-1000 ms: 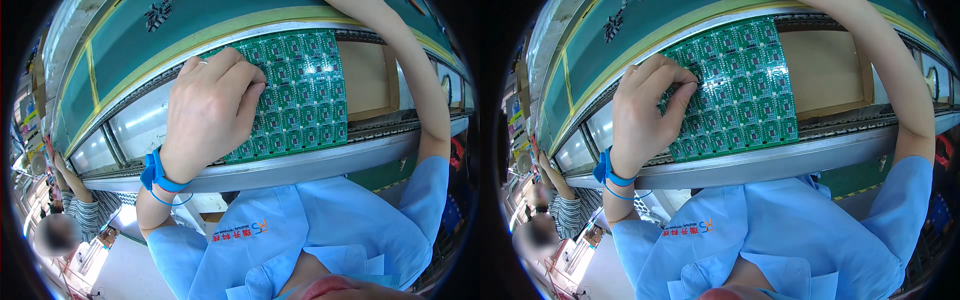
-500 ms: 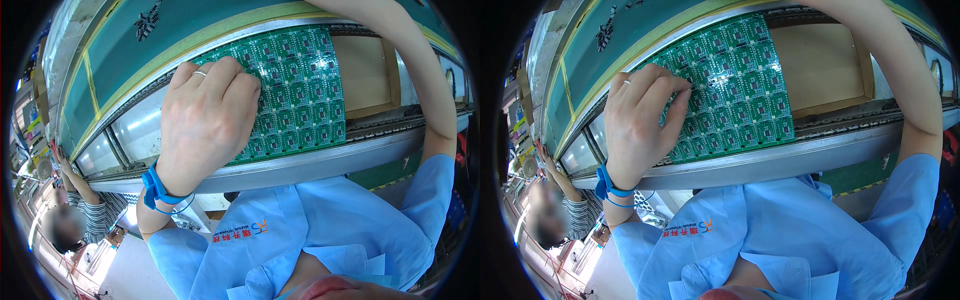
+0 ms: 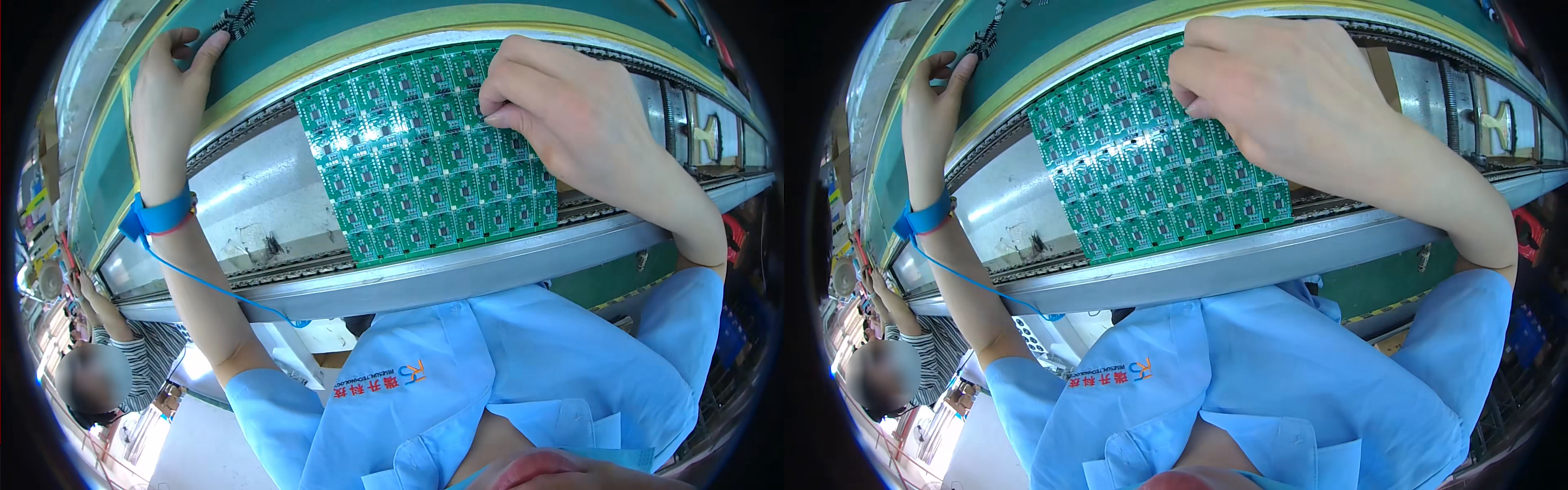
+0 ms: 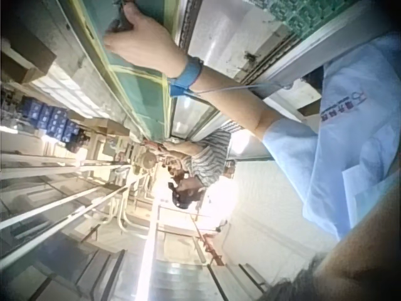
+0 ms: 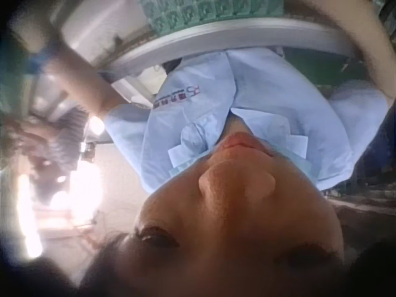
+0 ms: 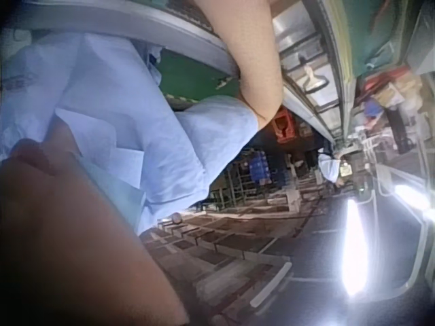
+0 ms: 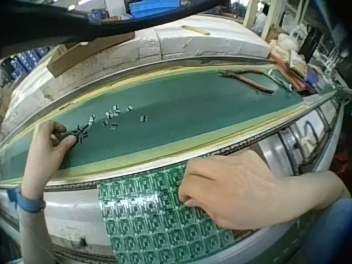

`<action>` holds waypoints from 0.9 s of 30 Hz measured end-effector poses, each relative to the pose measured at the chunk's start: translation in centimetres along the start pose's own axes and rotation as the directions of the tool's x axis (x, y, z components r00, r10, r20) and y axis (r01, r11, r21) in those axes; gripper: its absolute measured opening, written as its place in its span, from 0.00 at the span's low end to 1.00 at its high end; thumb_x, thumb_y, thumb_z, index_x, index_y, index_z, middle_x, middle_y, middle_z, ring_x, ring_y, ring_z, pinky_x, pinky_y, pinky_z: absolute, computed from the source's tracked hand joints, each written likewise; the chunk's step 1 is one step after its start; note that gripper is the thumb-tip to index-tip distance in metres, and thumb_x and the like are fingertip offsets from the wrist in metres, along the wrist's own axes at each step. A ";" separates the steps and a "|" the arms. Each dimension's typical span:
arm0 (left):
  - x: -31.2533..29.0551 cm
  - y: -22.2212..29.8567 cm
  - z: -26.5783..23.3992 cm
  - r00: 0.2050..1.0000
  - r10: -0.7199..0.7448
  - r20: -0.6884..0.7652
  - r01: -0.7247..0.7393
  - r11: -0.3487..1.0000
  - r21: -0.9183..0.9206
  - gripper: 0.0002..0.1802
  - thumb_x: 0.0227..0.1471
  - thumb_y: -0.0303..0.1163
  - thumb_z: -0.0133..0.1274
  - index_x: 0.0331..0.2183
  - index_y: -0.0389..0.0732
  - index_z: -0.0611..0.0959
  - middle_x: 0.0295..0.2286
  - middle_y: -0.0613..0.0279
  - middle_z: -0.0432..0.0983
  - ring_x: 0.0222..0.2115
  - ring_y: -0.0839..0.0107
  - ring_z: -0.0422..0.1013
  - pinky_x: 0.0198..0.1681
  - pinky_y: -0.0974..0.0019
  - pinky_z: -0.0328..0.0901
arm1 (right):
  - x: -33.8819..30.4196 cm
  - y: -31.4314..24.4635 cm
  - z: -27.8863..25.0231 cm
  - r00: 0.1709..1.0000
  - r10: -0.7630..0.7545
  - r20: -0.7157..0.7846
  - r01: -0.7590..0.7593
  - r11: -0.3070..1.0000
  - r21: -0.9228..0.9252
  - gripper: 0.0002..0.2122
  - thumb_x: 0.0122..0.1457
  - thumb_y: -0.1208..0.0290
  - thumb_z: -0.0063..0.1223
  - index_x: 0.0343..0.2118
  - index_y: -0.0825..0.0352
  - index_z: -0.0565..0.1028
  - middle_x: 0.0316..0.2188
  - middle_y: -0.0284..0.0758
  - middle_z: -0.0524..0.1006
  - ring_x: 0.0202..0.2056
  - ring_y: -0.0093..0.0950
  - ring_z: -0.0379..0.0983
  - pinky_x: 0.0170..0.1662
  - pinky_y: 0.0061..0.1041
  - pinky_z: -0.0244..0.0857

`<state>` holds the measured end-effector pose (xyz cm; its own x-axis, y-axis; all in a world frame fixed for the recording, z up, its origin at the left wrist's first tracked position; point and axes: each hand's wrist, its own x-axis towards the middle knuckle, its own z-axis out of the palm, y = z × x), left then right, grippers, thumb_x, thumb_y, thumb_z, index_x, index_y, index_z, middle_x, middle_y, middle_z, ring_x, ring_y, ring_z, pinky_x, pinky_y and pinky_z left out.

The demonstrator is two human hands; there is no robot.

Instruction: Assembling electronic components onto green printed circuit boards on an industrial assembly line.

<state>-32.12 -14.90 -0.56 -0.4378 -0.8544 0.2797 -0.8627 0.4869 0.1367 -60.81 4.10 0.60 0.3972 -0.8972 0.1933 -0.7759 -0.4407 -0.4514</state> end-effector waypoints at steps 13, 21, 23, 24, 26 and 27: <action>0.5 -1.5 0.8 0.995 -0.057 0.082 0.084 0.918 -0.386 0.19 0.51 0.40 0.59 0.38 0.34 0.80 0.27 0.67 0.75 0.25 0.84 0.67 0.30 0.80 0.60 | 0.4 -2.2 0.0 0.999 -0.006 0.050 0.021 0.952 -0.305 0.07 0.42 0.81 0.53 0.25 0.65 0.71 0.25 0.33 0.67 0.26 0.30 0.69 0.26 0.28 0.63; -0.3 -2.4 0.6 0.994 -0.005 0.106 0.072 0.772 -0.632 0.19 0.51 0.32 0.58 0.45 0.35 0.78 0.29 0.66 0.77 0.29 0.81 0.71 0.35 0.79 0.64 | 7.4 1.9 -1.8 0.993 -0.039 -0.114 0.035 0.999 -0.038 0.06 0.51 0.74 0.55 0.31 0.68 0.78 0.29 0.36 0.75 0.31 0.36 0.73 0.35 0.28 0.66; 0.2 -1.8 0.4 0.996 0.014 0.084 0.038 0.810 -0.586 0.18 0.51 0.32 0.58 0.45 0.38 0.80 0.29 0.66 0.77 0.28 0.81 0.71 0.36 0.79 0.64 | 8.6 3.9 -1.3 0.989 -0.028 -0.143 0.023 0.999 -0.036 0.07 0.51 0.73 0.56 0.32 0.68 0.78 0.29 0.36 0.75 0.32 0.36 0.72 0.36 0.29 0.66; 0.2 -0.8 0.2 0.996 -0.024 0.082 0.064 0.847 -0.527 0.16 0.52 0.32 0.57 0.43 0.38 0.82 0.29 0.66 0.78 0.28 0.81 0.71 0.36 0.79 0.64 | 9.3 5.8 -0.7 0.987 -0.014 -0.157 0.012 1.000 -0.016 0.07 0.51 0.72 0.56 0.33 0.68 0.78 0.30 0.36 0.75 0.33 0.35 0.72 0.37 0.29 0.65; -0.4 0.1 -0.3 0.994 -0.078 0.074 0.103 0.877 -0.469 0.13 0.53 0.31 0.56 0.40 0.39 0.84 0.31 0.65 0.79 0.29 0.81 0.72 0.37 0.80 0.64 | 10.3 6.0 -0.4 0.989 0.080 -0.121 -0.076 0.996 0.043 0.08 0.51 0.70 0.58 0.33 0.67 0.78 0.32 0.36 0.75 0.36 0.34 0.72 0.38 0.30 0.65; -0.3 0.2 -0.3 0.994 -0.073 0.077 0.101 0.877 -0.469 0.13 0.53 0.31 0.56 0.40 0.39 0.84 0.31 0.65 0.79 0.29 0.81 0.72 0.37 0.80 0.64 | 10.3 5.9 -0.7 0.989 0.086 -0.123 -0.081 0.996 0.045 0.08 0.51 0.70 0.58 0.33 0.67 0.78 0.32 0.36 0.75 0.36 0.34 0.72 0.38 0.30 0.65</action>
<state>-32.05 -14.47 -0.31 -0.3919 -0.8992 0.1947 -0.6822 0.4260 0.5942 -61.69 -7.78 0.54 0.2658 -0.9285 0.2593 -0.7825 -0.3649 -0.5044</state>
